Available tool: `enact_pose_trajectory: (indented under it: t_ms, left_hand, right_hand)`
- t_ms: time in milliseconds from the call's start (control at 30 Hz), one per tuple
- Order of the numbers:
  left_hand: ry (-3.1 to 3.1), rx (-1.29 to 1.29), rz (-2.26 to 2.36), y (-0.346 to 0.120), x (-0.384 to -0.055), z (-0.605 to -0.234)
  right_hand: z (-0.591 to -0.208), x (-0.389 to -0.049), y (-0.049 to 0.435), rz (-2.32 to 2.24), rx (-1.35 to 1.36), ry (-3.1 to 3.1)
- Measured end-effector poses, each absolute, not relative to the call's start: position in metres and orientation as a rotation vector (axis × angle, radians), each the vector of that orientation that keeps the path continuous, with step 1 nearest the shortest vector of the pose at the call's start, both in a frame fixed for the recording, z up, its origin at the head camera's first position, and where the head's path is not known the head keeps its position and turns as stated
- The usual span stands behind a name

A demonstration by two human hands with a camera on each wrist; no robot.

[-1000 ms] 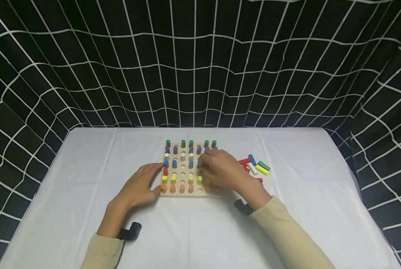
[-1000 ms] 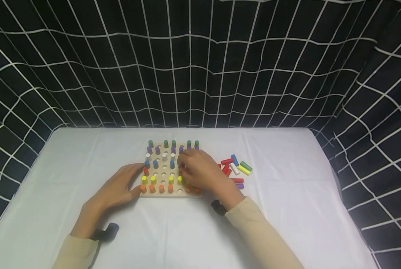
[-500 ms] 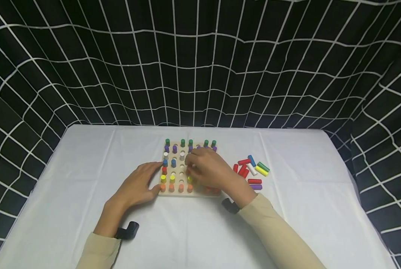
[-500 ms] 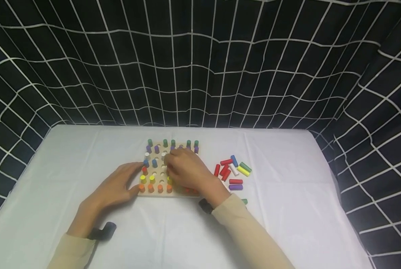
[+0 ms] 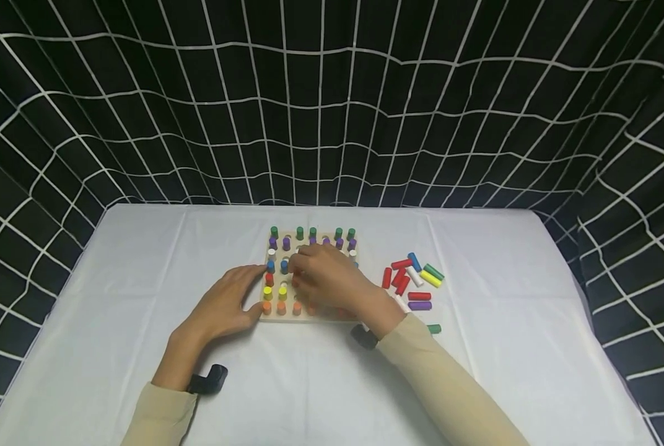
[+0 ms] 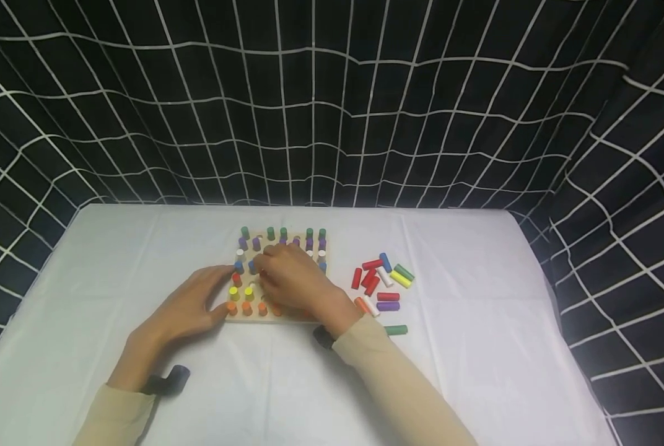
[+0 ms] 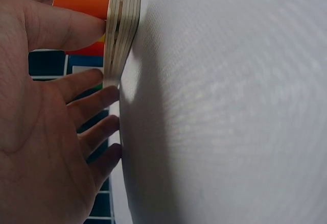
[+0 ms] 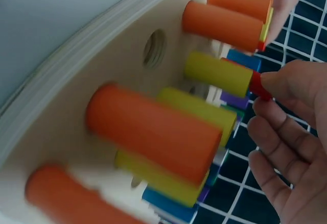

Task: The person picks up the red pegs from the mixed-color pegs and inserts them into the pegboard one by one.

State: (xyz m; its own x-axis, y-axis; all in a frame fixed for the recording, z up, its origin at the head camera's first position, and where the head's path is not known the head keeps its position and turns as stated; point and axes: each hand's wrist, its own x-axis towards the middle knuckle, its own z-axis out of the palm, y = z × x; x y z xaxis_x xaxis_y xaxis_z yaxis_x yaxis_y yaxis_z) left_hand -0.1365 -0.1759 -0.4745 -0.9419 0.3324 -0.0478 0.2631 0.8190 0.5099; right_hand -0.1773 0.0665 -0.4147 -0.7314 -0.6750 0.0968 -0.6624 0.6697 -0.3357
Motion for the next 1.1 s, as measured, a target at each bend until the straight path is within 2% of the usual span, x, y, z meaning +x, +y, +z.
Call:
enact_pose_trajectory:
  t_ms: [400,1100]
  left_hand:
    - [2.869,0.489,0.778,-0.179,-0.135,-0.474]
    - [2.859,0.490,0.773,-0.179,-0.138,-0.476]
  right_hand:
    - [-0.420,-0.180,0.045,-0.519,-1.217,2.853]
    - [-0.420,-0.173,0.040,-0.533,-1.139,2.920]
